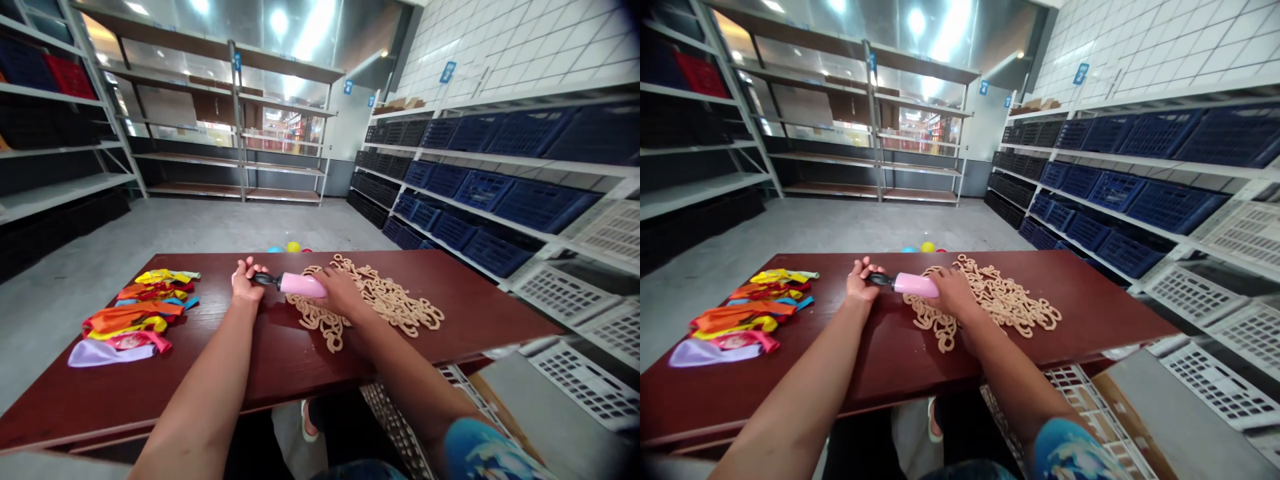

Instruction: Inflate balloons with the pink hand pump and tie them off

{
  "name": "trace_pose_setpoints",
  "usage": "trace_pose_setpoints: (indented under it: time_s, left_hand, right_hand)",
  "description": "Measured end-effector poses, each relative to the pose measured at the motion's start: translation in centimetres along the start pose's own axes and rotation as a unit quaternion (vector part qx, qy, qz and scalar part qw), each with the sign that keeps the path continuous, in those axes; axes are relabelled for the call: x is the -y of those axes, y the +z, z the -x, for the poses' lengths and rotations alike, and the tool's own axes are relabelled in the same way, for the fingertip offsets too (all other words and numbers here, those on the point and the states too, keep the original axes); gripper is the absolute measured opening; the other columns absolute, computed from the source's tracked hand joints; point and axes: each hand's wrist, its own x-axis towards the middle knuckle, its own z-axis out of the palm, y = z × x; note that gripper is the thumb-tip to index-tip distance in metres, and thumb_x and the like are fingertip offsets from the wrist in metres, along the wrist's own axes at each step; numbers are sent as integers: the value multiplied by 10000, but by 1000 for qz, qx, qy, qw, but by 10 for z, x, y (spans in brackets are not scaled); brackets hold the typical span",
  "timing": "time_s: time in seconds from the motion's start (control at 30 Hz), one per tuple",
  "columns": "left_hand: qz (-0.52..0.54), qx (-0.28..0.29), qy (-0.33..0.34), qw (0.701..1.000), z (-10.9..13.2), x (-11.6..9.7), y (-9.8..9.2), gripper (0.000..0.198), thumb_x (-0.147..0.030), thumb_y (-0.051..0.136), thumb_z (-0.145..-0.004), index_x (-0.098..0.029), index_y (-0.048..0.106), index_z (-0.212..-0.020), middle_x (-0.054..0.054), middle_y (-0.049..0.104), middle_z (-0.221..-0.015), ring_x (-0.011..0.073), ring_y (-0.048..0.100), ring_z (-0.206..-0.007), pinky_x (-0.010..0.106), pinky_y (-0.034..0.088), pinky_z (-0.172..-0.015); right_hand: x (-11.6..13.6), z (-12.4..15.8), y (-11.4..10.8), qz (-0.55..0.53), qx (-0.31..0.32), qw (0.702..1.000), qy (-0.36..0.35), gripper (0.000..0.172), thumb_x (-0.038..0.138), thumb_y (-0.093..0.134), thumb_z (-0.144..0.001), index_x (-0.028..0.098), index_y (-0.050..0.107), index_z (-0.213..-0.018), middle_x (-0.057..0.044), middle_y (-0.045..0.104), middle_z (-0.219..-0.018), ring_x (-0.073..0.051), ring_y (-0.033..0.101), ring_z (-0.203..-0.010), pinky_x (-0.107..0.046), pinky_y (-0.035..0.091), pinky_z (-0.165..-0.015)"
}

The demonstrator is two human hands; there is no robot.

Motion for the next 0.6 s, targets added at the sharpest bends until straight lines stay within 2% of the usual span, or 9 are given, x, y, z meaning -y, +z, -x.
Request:
trace_pose_setpoints:
  time_s: [0.13,0.2,0.3,0.37,0.47,0.6]
  left_hand:
    - [-35,17,25,999,-4,-5,-1,288,-313,399,-902,-131,584,-778,-74,264,-343,95,472,-441,285,466,-636]
    - [-55,33,37,997,-5,-5,-2,249,-259,400,-903,-124,594,-827,-62,345,-375,103,523,-494,294,474,-673]
    - [-88,46,40,994,-5,-4,-1,255,-274,392,-901,-137,608,-894,3,571,-568,134,603,-645,317,489,-687]
    - [-116,55,34,991,-3,-4,2,292,-329,383,-898,-158,619,-918,46,652,-747,160,623,-729,337,501,-681]
    - [-160,62,37,984,4,-7,7,318,-396,406,-872,-178,636,-899,78,670,-904,201,631,-798,370,516,-677]
    - [-176,43,62,981,13,-8,14,297,-383,411,-858,-187,633,-887,99,659,-960,217,633,-808,381,525,-654]
  right_hand:
    - [1,-18,9,5,33,999,-2,488,497,623,-669,205,533,-1049,-90,617,-987,-250,531,-923,-364,316,-821]
    - [0,-20,15,-10,18,1000,11,487,501,625,-667,194,531,-1033,-95,617,-997,-257,527,-941,-367,324,-822]
    - [-4,-16,23,-42,-21,999,20,469,460,643,-663,186,520,-1023,-94,602,-1035,-253,514,-966,-352,345,-814]
    - [-7,-14,26,-62,-37,997,13,435,419,647,-670,185,513,-1011,-86,601,-1022,-241,517,-956,-339,357,-804]
    - [-9,-13,30,-95,-50,994,1,397,401,636,-685,184,505,-990,-79,602,-998,-221,527,-933,-322,371,-798]
    - [-6,-16,36,-126,-58,990,-6,386,435,629,-686,185,506,-954,-75,614,-949,-214,549,-900,-321,395,-781]
